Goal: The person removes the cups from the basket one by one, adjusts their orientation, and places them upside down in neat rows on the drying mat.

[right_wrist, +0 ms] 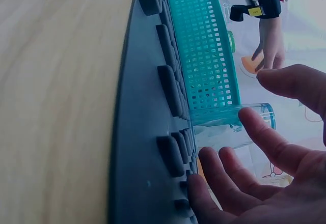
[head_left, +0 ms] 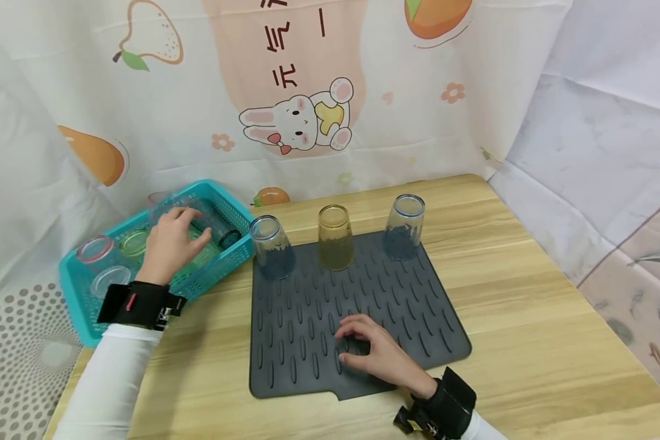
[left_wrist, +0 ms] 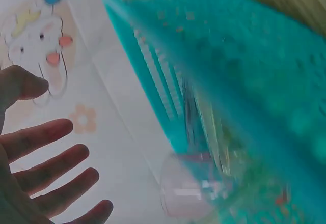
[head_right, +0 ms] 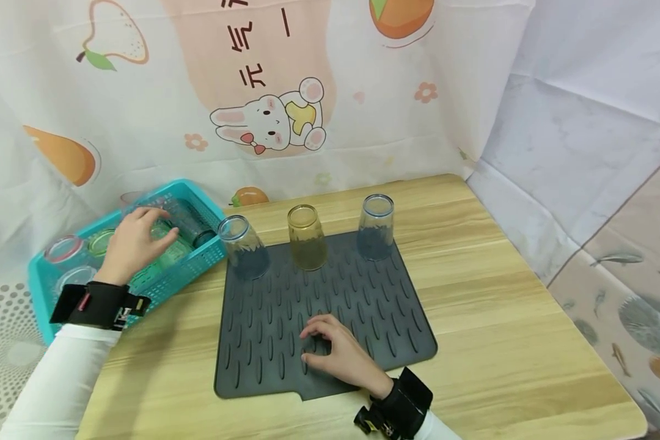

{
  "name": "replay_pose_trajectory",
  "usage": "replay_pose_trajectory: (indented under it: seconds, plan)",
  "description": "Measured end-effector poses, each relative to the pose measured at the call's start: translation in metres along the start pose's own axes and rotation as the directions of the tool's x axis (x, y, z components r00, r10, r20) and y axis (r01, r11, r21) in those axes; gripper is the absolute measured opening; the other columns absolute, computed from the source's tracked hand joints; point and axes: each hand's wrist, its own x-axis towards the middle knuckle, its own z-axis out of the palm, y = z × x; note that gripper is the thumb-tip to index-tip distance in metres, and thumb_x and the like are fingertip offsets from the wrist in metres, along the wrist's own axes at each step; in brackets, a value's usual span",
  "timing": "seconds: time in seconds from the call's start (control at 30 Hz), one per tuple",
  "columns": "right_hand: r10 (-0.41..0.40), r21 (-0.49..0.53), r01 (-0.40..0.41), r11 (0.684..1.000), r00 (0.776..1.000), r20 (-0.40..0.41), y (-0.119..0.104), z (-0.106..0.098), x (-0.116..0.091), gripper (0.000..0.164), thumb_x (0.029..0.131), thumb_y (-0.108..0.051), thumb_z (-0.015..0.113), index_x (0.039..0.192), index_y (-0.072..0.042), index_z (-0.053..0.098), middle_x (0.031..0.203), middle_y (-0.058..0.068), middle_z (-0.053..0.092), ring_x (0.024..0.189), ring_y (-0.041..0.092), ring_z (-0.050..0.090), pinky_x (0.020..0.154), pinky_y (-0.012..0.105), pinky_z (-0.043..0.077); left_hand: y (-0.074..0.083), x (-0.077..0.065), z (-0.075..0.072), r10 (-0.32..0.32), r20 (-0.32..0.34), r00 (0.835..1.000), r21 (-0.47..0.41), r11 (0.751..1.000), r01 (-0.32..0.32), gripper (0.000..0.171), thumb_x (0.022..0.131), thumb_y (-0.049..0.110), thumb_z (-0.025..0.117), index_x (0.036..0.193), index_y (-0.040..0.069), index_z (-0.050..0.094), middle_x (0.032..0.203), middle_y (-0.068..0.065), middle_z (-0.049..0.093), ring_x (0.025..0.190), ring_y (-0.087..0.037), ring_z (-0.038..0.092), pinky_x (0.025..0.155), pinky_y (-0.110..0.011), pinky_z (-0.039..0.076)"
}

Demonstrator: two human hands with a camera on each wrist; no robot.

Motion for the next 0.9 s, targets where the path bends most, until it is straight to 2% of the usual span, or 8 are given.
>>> replay_pose_trajectory:
  seconds: [0.13,0.2,0.33,0.5,0.6,0.7,0.83,0.9]
  plan:
    - [-0.002,0.018,0.002,1.000,1.000,0.007,-0.001,-0.002,-0.002,0.025,0.088,-0.021,0.074,0.110,-0.012,0.065,0.133,0.009,0.049,0.121,0.028,0.049,0.099,0.045,0.043,-0.012,0.006,-0.018,-0.048,-0.001,0.999,0.008,0.999,0.048,0.041,0.094,0.035,0.063,0.120,0.004,0.062,0.120,-0.026,0.054,0.092,-0.044,0.053,0.065,-0.054,0.042]
    - [-0.007,0.025,0.007,1.000,1.000,0.005,-0.002,-0.003,-0.002,0.026,0.088,-0.021,0.074,0.110,-0.011,0.065,0.133,0.010,0.048,0.121,0.028,0.048,0.100,0.043,0.043,0.001,0.008,-0.042,-0.066,0.024,0.998,-0.011,0.998,0.066,0.036,0.092,0.023,0.065,0.116,-0.003,0.063,0.114,-0.031,0.054,0.083,-0.046,0.053,0.058,-0.055,0.040]
    - [-0.012,0.032,0.012,0.999,1.000,-0.003,-0.002,-0.004,-0.002,0.026,0.088,-0.021,0.074,0.110,-0.010,0.065,0.134,0.011,0.048,0.122,0.027,0.048,0.100,0.042,0.043,0.008,0.009,-0.064,-0.116,0.107,0.988,-0.002,0.993,0.116,0.036,0.091,0.014,0.065,0.116,-0.011,0.059,0.114,-0.037,0.052,0.084,-0.049,0.053,0.063,-0.057,0.043]
    - [-0.008,0.040,0.008,0.999,1.000,-0.003,-0.002,-0.006,-0.002,0.027,0.088,-0.021,0.074,0.110,-0.009,0.065,0.133,0.010,0.048,0.120,0.028,0.049,0.099,0.042,0.044,-0.002,0.007,-0.068,-0.163,0.214,0.963,0.000,0.986,0.167,0.037,0.094,0.013,0.060,0.120,-0.013,0.055,0.113,-0.038,0.050,0.093,-0.051,0.050,0.073,-0.060,0.041]
    - [-0.012,0.035,0.013,0.999,1.000,-0.013,-0.002,-0.007,-0.002,0.027,0.088,-0.022,0.074,0.110,-0.009,0.065,0.131,0.011,0.049,0.117,0.028,0.051,0.096,0.042,0.046,-0.008,0.007,-0.070,-0.178,0.294,0.939,-0.012,0.982,0.190,0.040,0.096,0.016,0.058,0.123,-0.014,0.053,0.117,-0.039,0.048,0.099,-0.053,0.047,0.077,-0.062,0.040]
    - [-0.017,0.035,0.018,0.999,1.000,-0.018,-0.001,-0.008,-0.002,0.027,0.087,-0.021,0.074,0.110,-0.008,0.065,0.131,0.013,0.049,0.116,0.029,0.052,0.095,0.041,0.048,-0.013,0.009,-0.073,-0.195,0.378,0.905,-0.017,0.976,0.217,0.044,0.098,0.019,0.055,0.127,-0.014,0.050,0.121,-0.040,0.045,0.104,-0.055,0.044,0.081,-0.064,0.038]
    - [-0.014,0.040,0.015,0.999,1.000,-0.017,0.000,-0.009,-0.002,0.027,0.087,-0.019,0.074,0.110,-0.007,0.065,0.132,0.015,0.049,0.118,0.030,0.051,0.095,0.039,0.048,-0.023,0.014,-0.076,-0.210,0.474,0.855,0.016,0.973,0.230,0.048,0.098,0.021,0.053,0.131,-0.014,0.045,0.123,-0.041,0.043,0.108,-0.057,0.042,0.087,-0.066,0.036]
    - [-0.010,0.038,0.011,0.999,1.000,-0.017,0.001,-0.010,-0.002,0.027,0.087,-0.019,0.074,0.110,-0.007,0.065,0.132,0.015,0.048,0.118,0.031,0.050,0.095,0.038,0.048,-0.027,0.017,-0.078,-0.222,0.525,0.822,0.044,0.971,0.234,0.051,0.098,0.022,0.053,0.132,-0.016,0.043,0.124,-0.043,0.042,0.110,-0.058,0.041,0.089,-0.067,0.035]
